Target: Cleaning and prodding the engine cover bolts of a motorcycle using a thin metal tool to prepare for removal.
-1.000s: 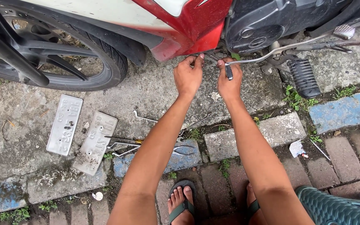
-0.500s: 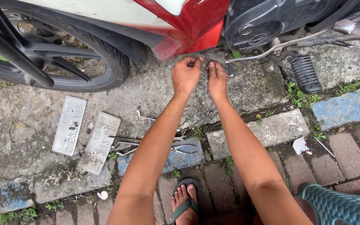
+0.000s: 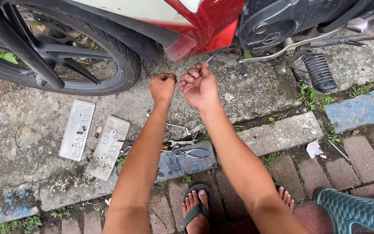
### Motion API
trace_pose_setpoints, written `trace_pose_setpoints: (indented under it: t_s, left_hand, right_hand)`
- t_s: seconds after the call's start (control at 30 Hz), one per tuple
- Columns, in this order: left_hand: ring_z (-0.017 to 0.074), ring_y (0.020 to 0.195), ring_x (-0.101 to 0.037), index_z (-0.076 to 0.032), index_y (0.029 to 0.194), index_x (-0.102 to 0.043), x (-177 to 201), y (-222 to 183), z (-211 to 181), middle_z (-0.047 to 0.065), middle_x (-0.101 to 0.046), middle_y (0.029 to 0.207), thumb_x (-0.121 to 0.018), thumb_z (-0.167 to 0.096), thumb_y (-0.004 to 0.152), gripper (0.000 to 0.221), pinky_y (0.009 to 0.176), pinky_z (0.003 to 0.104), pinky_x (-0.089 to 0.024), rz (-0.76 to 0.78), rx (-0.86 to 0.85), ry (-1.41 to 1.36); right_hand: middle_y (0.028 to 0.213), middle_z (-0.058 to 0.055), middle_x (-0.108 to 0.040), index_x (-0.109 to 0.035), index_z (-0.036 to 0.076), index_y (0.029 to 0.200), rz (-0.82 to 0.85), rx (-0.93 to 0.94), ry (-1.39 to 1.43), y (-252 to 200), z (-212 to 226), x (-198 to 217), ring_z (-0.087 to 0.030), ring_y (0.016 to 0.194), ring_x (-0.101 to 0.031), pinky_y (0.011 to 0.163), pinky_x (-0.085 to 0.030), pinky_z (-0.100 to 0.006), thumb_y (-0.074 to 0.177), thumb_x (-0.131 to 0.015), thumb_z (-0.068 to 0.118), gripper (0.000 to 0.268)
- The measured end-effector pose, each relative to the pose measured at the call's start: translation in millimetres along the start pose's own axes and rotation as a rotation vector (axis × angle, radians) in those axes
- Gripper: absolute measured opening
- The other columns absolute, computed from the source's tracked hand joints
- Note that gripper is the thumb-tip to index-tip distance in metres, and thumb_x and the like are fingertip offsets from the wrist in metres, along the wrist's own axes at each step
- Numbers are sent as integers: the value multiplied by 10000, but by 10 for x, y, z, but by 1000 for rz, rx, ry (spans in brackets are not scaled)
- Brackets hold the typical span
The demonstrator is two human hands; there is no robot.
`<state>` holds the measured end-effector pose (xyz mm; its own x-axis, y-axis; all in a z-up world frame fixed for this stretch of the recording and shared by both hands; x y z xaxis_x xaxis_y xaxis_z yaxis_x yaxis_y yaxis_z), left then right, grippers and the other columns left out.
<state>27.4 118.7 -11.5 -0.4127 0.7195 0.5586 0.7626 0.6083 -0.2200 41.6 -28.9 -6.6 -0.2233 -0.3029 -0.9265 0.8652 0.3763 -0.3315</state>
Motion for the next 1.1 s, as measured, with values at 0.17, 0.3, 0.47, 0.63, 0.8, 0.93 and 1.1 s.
trace_pose_setpoints:
  t_s: [0.17, 0.3, 0.47, 0.63, 0.8, 0.93, 1.1]
  left_hand:
    - [244, 843, -739, -261, 809, -802, -115, -125, -89, -42, -756, 727, -671, -348, 763, 164, 853, 394, -564, 73, 15, 25]
    - [151, 729, -723, -243, 905, -804, -370, -127, -170, -51, -760, 773, -682, -357, 792, 202, 815, 352, -581, 204, -78, -54]
    - [173, 743, -736, -216, 1009, -796, -566, -338, -605, 8, -776, 879, -695, -323, 840, 224, 764, 360, -591, 310, -263, -129]
    - [155, 759, -732, -225, 995, -795, -679, -535, -946, -30, -778, 869, -704, -397, 882, 225, 751, 349, -582, 247, -326, -165]
    - [212, 761, -745, -197, 932, -802, -816, -599, -1039, 3, -774, 837, -697, -407, 893, 238, 746, 404, -570, 203, -312, -175]
    - [246, 800, -758, -244, 857, -803, -916, -559, -1015, -36, -779, 789, -686, -470, 884, 256, 779, 404, -571, 171, -255, -189]
    - [211, 781, -755, -232, 854, -804, -964, -558, -1003, -32, -781, 782, -673, -459, 906, 266, 781, 387, -577, 156, -247, -206]
  right_hand:
    - [655, 73, -358, -484, 225, 939, -244, 136, -330, -239, 48, 358, -120, 561, -427, 580, -357, -291, 1091, -344, 506, 348]
    - [635, 64, -382, -608, 149, 891, -374, 468, -907, -474, 474, 516, -69, 544, -430, 501, -312, -192, 1107, -463, 344, 325]
    - [579, 11, -447, -697, 182, 940, -416, 758, -1363, -302, 1135, 848, -128, 566, -449, 544, -357, -283, 1113, -534, 354, 294]
    - [686, -123, -570, -699, 145, 966, -310, 959, -1568, -412, 1337, 516, -296, 680, -572, 673, -451, -389, 1104, -540, 253, 236]
    - [784, -109, -659, -690, 136, 967, -275, 1043, -1469, -412, 1443, 329, -273, 742, -631, 703, -476, -385, 1100, -558, 237, 213]
    - [827, -123, -643, -680, 133, 956, -195, 1072, -1468, -307, 1478, 368, -312, 769, -627, 742, -487, -408, 1103, -565, 207, 201]
    - [833, -149, -606, -662, 106, 942, -141, 1097, -1481, -240, 1505, 379, -392, 803, -623, 754, -480, -454, 1101, -569, 189, 202]
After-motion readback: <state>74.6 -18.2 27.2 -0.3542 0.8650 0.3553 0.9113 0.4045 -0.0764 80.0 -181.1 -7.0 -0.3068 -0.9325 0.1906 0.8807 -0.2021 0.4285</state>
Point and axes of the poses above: each hand's wrist, its own y-axis towards the middle knuckle, its own x-axis out of the back of the hand, z = x × y, the point moved 7 cm from there along y, towards the middle knuckle
